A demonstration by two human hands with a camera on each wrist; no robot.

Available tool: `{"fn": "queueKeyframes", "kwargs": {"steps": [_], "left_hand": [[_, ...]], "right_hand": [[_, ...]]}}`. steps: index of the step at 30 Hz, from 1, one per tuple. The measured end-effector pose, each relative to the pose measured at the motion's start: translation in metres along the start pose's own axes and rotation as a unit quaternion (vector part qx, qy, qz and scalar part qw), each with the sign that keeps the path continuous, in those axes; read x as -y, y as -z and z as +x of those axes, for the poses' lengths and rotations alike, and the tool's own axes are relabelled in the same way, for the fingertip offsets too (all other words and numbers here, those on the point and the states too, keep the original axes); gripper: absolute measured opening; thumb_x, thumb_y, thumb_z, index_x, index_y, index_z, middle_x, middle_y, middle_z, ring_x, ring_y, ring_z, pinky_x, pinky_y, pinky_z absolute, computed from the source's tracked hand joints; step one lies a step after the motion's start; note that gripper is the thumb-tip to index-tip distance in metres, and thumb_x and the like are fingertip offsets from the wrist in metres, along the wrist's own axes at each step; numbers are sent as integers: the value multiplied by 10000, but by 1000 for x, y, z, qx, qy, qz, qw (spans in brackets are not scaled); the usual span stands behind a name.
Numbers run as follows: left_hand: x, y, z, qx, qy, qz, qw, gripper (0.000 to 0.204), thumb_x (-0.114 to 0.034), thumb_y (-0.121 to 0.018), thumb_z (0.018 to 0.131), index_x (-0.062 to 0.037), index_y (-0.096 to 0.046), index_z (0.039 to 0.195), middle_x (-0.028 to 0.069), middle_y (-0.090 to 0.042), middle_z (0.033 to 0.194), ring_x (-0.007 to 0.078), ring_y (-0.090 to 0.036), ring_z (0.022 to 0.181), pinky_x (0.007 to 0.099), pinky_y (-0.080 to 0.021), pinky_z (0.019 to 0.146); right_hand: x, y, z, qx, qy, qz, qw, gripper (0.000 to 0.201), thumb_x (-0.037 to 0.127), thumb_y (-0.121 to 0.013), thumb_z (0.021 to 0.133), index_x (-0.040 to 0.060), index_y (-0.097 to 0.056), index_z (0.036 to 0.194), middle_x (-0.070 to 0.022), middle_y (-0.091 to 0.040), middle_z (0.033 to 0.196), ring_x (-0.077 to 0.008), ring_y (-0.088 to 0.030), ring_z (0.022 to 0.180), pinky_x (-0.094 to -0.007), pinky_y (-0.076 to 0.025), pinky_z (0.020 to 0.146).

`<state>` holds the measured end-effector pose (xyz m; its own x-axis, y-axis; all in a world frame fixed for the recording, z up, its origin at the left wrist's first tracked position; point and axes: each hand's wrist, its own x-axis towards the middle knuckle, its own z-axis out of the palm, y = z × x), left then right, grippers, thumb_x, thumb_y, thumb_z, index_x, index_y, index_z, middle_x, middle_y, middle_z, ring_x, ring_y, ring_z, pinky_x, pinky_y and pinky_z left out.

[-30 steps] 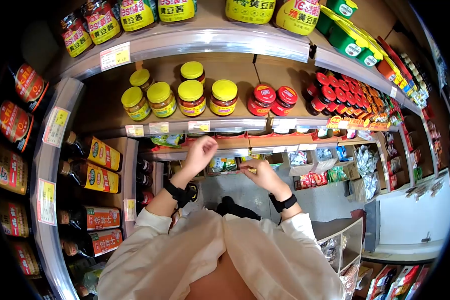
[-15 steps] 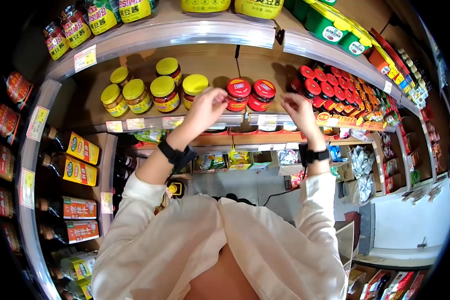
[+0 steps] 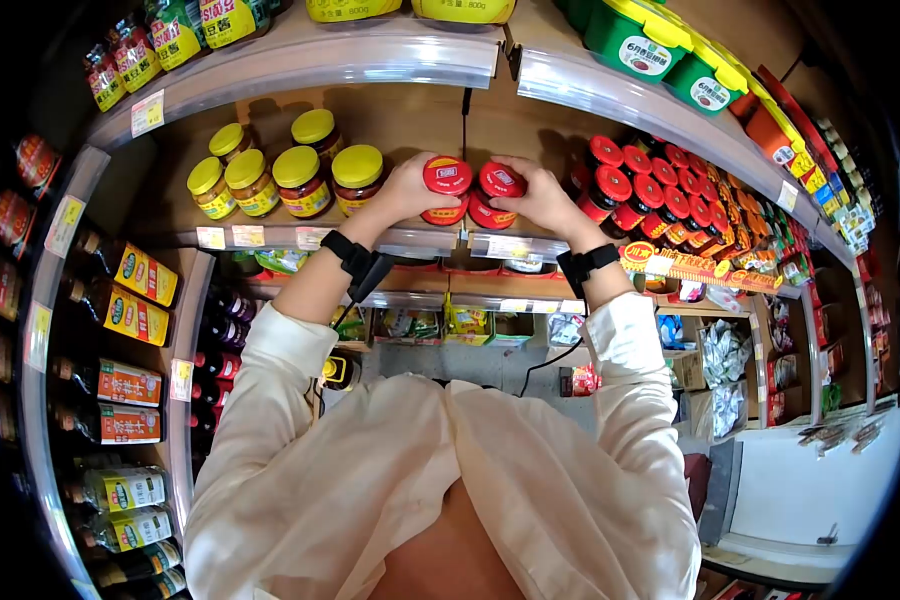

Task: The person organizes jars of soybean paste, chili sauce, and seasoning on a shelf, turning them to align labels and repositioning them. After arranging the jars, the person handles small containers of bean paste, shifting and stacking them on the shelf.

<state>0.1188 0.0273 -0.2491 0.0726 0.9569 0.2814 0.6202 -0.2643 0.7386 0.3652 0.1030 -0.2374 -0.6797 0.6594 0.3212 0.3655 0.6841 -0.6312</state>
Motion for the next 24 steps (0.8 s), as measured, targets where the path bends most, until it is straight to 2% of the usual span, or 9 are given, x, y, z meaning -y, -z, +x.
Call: {"fn": "queueKeyframes", "kwargs": {"steps": [2,5,7,11,13,18,22,24], "left_hand": [[12,-3,5,-18,-12,-12,1000,752,-281,-900,644,12,-584,1261,189,-668,1195,270,-661,1087,354,-519,946],[11,-5,7,-31,11,0,999,711,-284,-909,625,-4,-622,1212,162,-697,1139,246,-680,1038,347,-529,922],[7,-7,8,-32,18,12,999,713,-285,-912,617,-4,-625,1207,156,-704,1119,242,-684,1023,345,-531,916],[-7,-7,14,-21,36,36,998,717,-277,-915,604,-3,-630,1202,146,-710,1106,232,-686,1006,338,-534,909],[2,-12,20,-23,39,29,999,711,-274,-913,606,-2,-632,1199,146,-710,1107,231,-686,1005,338,-535,907],[-1,-29,27,-8,32,-6,999,710,-269,-911,610,2,-636,1206,142,-707,1109,226,-683,1004,336,-534,908],[-4,-45,34,-20,26,17,999,726,-272,-913,610,14,-631,1216,145,-705,1118,216,-682,997,333,-535,903],[-2,-49,37,-14,25,15,999,734,-273,-915,609,15,-627,1220,143,-702,1123,217,-680,1002,331,-533,906]], "right_hand": [[4,-2,3,-14,-17,7,1000,715,169,-844,699,23,-562,1340,-217,-633,1262,-317,-634,1144,-363,-486,1007],[8,-1,4,-32,-42,3,999,770,163,-848,681,33,-532,1371,-215,-627,1277,-330,-620,1171,-360,-485,1012],[7,0,3,-51,-65,-10,997,806,113,-855,682,30,-499,1399,-218,-653,1221,-284,-638,1155,-343,-493,1004],[1,8,-2,-66,-102,-25,992,831,120,-866,667,35,-494,1405,-219,-648,1229,-292,-638,1153,-346,-499,1000],[-4,14,-7,-85,-122,-27,989,848,130,-874,656,31,-491,1406,-220,-646,1233,-295,-638,1152,-350,-500,996],[-5,26,-19,-91,-142,-58,984,869,161,-888,643,15,-489,1401,-221,-633,1263,-306,-632,1162,-363,-496,1003],[-11,26,-22,-98,-132,-69,984,881,201,-896,638,6,-492,1397,-231,-633,1258,-310,-633,1158,-367,-497,998],[-12,24,-23,-116,-117,-55,985,820,232,-886,626,1,-551,1338,-265,-654,1184,-374,-633,1122,-399,-507,968]]}}
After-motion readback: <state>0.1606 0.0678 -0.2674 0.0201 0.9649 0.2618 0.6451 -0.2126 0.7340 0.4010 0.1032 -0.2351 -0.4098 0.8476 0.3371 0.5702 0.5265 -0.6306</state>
